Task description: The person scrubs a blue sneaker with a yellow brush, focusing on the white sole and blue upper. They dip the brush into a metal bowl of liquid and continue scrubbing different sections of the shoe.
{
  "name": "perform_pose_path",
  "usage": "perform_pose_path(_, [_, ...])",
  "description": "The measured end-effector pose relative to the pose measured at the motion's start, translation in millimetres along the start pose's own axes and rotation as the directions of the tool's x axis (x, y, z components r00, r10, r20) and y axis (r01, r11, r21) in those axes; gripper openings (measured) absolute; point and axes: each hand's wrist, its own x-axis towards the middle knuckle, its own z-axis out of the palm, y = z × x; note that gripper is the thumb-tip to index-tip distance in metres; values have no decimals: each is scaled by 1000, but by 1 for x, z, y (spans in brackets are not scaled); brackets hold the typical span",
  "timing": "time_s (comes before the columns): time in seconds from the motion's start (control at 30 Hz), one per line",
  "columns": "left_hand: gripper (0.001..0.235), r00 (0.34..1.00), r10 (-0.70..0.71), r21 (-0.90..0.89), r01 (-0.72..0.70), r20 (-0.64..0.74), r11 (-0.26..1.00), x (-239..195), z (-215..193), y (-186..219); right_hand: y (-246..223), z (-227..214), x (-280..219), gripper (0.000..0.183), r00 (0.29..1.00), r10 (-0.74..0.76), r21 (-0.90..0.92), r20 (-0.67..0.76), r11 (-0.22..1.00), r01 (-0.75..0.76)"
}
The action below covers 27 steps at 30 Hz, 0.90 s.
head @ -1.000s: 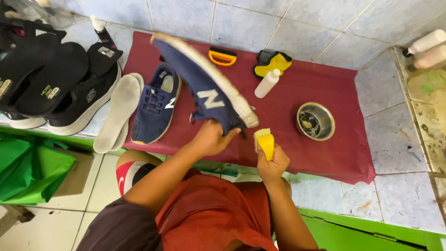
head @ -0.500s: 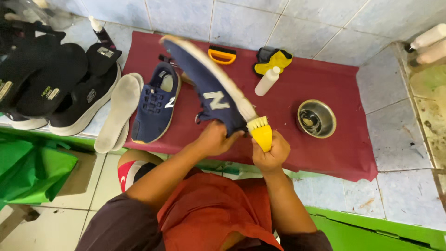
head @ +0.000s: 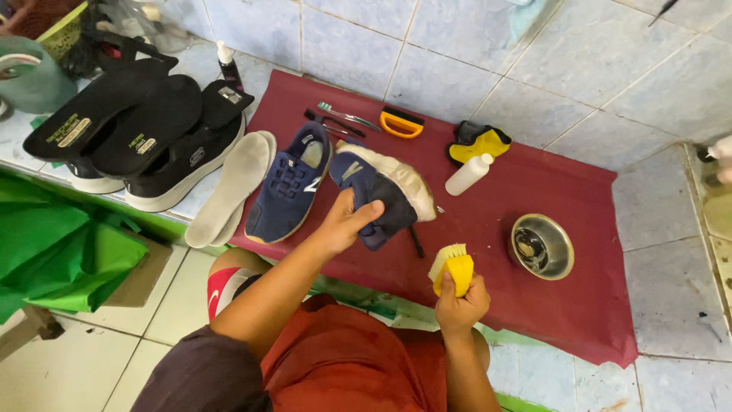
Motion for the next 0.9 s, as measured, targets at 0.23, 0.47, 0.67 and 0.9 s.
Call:
perform_pose_path(0.23, [73,991,122,-315,-132,-50,940,-8,-3,-32,-5,5,8,37,992,122,46,-34,992,-121])
perform_pose_path(0.47, [81,995,71,-374,-94,-75,923,-6,-12,-34,-32,28,60,32,988,155,158,17,975,-156])
perform_pose_path(0.67, [62,969,-167,-449,71,-179,891,-12,-14,-27,-61,44,123,27,992,109,263,60,957,-121])
perform_pose_path(0.9, [68,864,-408,-568,184,-296,802,-9,-25,-2,-122,79,203,32,990,-144,275,-15,951,142])
